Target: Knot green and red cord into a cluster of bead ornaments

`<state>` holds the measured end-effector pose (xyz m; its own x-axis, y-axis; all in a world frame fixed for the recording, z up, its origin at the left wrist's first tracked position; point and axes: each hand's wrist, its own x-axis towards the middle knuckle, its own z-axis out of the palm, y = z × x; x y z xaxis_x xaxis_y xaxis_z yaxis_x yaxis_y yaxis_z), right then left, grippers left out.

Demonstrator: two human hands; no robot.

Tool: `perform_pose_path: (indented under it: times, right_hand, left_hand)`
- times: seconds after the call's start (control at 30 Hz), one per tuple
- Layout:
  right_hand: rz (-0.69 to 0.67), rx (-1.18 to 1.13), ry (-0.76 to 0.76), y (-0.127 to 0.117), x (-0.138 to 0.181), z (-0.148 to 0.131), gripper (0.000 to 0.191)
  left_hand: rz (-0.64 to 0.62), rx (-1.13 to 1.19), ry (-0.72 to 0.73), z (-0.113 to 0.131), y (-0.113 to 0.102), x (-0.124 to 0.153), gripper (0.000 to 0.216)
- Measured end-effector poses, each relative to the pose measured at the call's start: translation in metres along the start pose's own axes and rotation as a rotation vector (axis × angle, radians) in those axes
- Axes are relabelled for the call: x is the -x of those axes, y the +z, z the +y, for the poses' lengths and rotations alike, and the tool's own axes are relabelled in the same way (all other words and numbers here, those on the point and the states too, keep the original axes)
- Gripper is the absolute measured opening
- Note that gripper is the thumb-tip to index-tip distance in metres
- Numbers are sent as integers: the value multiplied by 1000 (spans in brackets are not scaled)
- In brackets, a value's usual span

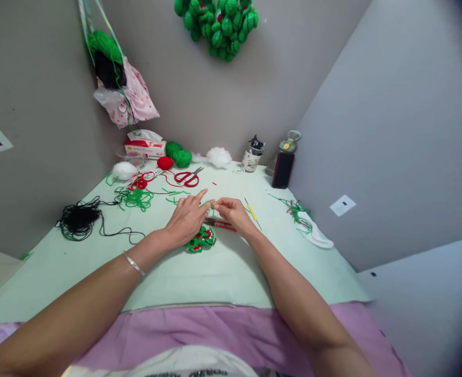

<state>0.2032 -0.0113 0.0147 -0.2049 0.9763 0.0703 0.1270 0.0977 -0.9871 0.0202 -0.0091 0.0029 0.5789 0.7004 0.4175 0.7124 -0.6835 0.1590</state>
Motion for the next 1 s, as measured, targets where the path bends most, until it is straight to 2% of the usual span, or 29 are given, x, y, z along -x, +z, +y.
perform_pose_path:
  times: [0.2, 0.33, 0.43, 0.67, 0.83, 1.0]
  right_hand:
    - [12, 0, 30, 2, 0, 2, 24]
    - [-31, -24, 29, 4, 1, 2, 26]
    - [36, 5, -31, 5, 1, 1, 26]
    - [161, 348, -176, 8, 5, 3, 22]
    - [179, 511, -240, 15, 10, 3, 21]
    - [183, 581, -272, 17, 12, 3, 20]
  left_hand:
    - [-5, 9, 14, -4, 4, 1, 37]
    - [-30, 65, 35, -10, 1, 1, 40]
    - [-14, 175, 19, -17, -4, -2, 36]
    - [132, 572, -269, -25, -13, -11, 17]
    - [99, 883, -431, -21, -16, -14, 23]
    - [88, 996, -504, -21, -16, -15, 26]
